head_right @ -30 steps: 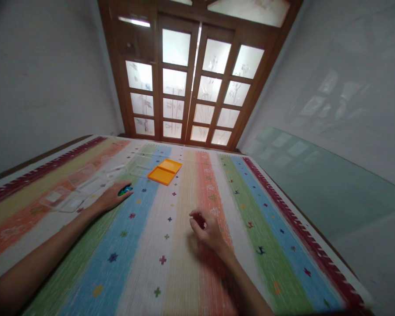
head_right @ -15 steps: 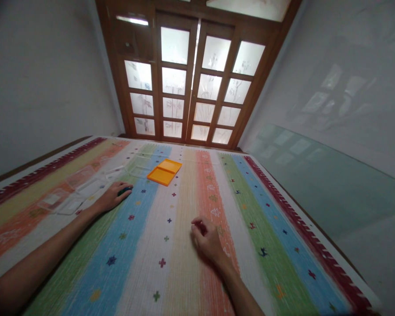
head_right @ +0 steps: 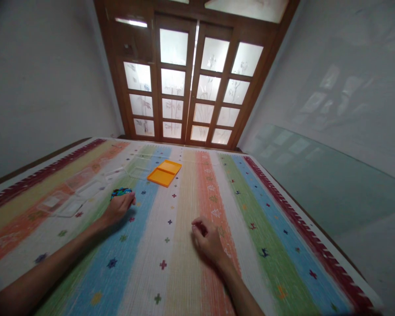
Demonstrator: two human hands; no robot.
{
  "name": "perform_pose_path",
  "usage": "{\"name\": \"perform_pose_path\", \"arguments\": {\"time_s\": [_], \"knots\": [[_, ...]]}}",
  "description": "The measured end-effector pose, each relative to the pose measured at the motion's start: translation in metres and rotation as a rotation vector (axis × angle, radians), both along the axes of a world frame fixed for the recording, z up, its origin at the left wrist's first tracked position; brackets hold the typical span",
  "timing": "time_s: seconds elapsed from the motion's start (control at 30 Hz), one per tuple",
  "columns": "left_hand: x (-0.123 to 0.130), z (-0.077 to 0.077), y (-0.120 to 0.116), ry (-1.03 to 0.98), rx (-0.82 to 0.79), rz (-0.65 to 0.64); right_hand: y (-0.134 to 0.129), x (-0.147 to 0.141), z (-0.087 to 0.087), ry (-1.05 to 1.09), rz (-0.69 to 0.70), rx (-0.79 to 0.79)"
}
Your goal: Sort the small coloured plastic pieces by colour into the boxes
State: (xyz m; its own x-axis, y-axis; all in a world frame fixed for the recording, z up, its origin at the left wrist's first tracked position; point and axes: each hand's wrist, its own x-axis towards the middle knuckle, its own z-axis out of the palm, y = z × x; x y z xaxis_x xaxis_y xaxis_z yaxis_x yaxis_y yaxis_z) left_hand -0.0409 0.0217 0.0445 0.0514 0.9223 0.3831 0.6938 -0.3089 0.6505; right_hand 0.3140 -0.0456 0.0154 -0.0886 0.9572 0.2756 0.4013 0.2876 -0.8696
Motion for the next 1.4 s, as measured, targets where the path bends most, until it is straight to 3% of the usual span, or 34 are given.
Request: {"name": "perform_pose_path", "arguments": {"time_s": [0.17, 0.3, 0.67, 0.8, 1.03, 1.4], "knots": [[0.045, -0.012, -0.023, 0.036, 0.058, -0.280, -0.001, -0.001, -0.002, -0.053, -0.011, 0.031], [0.056, -0.017, -0.034, 0.167, 0.166, -0.460, -0.002, -0.001, -0.002, -0.153, -0.004, 0.067], [0.049, -0.036, -0.040, 0.438, 0.234, -0.454, -0.001, -0.013, 0.025, -0.584, 0.266, 0.280], [0.044, -0.037, -0.046, 0.521, 0.191, -0.515, 0.001, -0.015, 0.031, -0.717, 0.324, 0.243], [0.040, -0.044, -0.046, 0.572, 0.158, -0.527, 0.004, -0.019, 0.018, -0.793, 0.366, 0.123], [0.038, -0.046, -0.041, 0.609, 0.210, -0.555, 0.005, -0.020, 0.007, -0.788, 0.362, 0.129]]}}
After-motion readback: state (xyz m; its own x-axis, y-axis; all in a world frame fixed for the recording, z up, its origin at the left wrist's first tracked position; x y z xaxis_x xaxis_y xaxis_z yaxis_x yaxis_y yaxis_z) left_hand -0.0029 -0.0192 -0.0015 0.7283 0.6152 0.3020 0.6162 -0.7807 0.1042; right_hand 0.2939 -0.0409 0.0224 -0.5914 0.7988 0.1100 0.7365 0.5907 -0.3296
